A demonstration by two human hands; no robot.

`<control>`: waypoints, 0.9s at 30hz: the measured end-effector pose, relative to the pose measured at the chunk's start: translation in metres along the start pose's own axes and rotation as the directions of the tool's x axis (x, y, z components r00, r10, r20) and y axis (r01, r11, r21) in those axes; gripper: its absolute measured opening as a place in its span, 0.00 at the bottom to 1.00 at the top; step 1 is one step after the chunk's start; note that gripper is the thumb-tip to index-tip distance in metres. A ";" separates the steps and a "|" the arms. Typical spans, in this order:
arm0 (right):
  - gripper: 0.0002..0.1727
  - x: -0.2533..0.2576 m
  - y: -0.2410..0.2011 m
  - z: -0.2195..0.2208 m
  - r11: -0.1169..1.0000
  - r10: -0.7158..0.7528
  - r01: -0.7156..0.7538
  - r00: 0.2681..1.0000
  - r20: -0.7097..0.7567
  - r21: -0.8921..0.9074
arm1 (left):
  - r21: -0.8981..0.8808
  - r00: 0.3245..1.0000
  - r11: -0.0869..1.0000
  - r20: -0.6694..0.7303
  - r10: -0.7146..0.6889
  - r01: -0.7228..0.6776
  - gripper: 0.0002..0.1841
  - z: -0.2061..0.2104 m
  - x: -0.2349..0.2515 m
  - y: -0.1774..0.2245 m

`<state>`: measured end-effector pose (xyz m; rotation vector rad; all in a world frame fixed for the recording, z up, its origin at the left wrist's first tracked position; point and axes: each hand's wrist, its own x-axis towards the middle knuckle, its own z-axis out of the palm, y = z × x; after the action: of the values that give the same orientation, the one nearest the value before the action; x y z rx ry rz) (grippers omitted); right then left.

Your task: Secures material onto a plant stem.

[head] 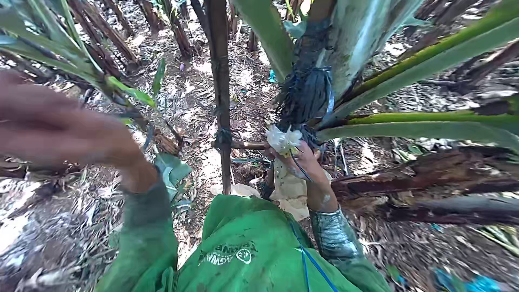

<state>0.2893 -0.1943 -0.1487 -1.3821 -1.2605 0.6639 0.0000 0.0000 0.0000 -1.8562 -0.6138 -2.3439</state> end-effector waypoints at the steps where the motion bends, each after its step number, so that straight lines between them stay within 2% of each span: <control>1: 0.10 0.009 0.000 0.008 0.999 0.035 -0.035 0.999 0.007 0.008 | 0.135 0.940 0.967 0.239 -0.245 0.218 0.11 0.008 -0.040 -0.007; 2: 0.10 0.019 -0.001 0.016 0.996 0.094 -0.094 0.995 0.011 0.007 | 0.270 0.773 0.873 0.409 -0.485 0.405 0.15 0.015 -0.077 -0.019; 3: 0.10 0.028 -0.002 0.025 0.989 0.150 -0.150 0.989 0.008 -0.008 | 0.390 0.524 0.732 0.519 -0.675 0.558 0.18 0.022 -0.110 -0.032; 4: 0.12 0.038 -0.002 0.033 0.980 0.195 -0.195 0.981 0.012 -0.031 | 0.475 0.290 0.598 0.571 -0.768 0.646 0.20 0.029 -0.140 -0.042; 5: 0.14 0.048 0.001 0.040 0.973 0.224 -0.223 0.974 0.030 -0.055 | 0.516 0.160 0.525 0.593 -0.789 0.677 0.20 0.034 -0.163 -0.045; 6: 0.15 0.059 0.004 0.046 0.970 0.235 -0.231 0.971 0.045 -0.073 | 0.512 0.113 0.510 0.621 -0.776 0.691 0.20 0.038 -0.175 -0.038; 7: 0.16 0.067 0.005 0.051 0.968 0.241 -0.235 0.969 0.060 -0.087 | 0.473 0.122 0.533 0.657 -0.744 0.702 0.18 0.040 -0.180 -0.027; 10: 0.17 0.079 0.003 0.066 0.964 0.252 -0.242 0.963 0.092 -0.109 | 0.344 0.262 0.622 0.687 -0.677 0.704 0.15 0.048 -0.172 -0.004; 14: 0.19 0.087 -0.003 0.076 0.975 0.213 -0.203 0.970 0.114 -0.094 | 0.272 0.472 0.806 0.695 -0.543 0.525 0.13 0.049 -0.161 0.013; 15: 0.19 0.088 0.000 0.076 0.980 0.195 -0.189 0.975 0.111 -0.063 | 0.260 0.500 0.827 0.693 -0.520 0.499 0.13 0.047 -0.163 0.016; 16: 0.19 0.089 0.003 0.076 0.981 0.193 -0.190 0.975 0.106 -0.036 | 0.253 0.489 0.816 0.695 -0.527 0.520 0.13 0.044 -0.164 0.017; 17: 0.18 0.089 0.005 0.076 0.980 0.200 -0.199 0.975 0.100 -0.019 | 0.250 0.446 0.776 0.700 -0.558 0.578 0.14 0.043 -0.165 0.016; 20: 0.22 0.089 0.004 0.073 0.977 0.211 -0.211 0.973 0.097 -0.009 | 0.241 0.275 0.627 0.743 -0.610 0.741 0.15 0.055 -0.165 -0.008; 23: 0.25 0.090 0.002 0.076 0.982 0.179 -0.174 0.981 0.076 -0.069 | 0.212 0.129 0.524 0.832 -0.539 0.825 0.14 0.059 -0.152 -0.027; 25: 0.26 0.092 0.002 0.081 0.986 0.085 -0.078 0.995 0.044 -0.145 | 0.192 0.067 0.469 0.874 -0.481 0.862 0.13 0.058 -0.146 -0.036; 27: 0.24 0.095 0.007 0.087 0.965 -0.084 0.086 0.996 0.017 -0.248 | 0.181 0.022 0.393 0.887 -0.460 0.902 0.13 0.058 -0.143 -0.037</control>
<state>0.2388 -0.0759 -0.1526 -1.5199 -1.4373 0.4622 0.0779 0.0299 -0.1347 -3.7901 -1.5782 -1.5961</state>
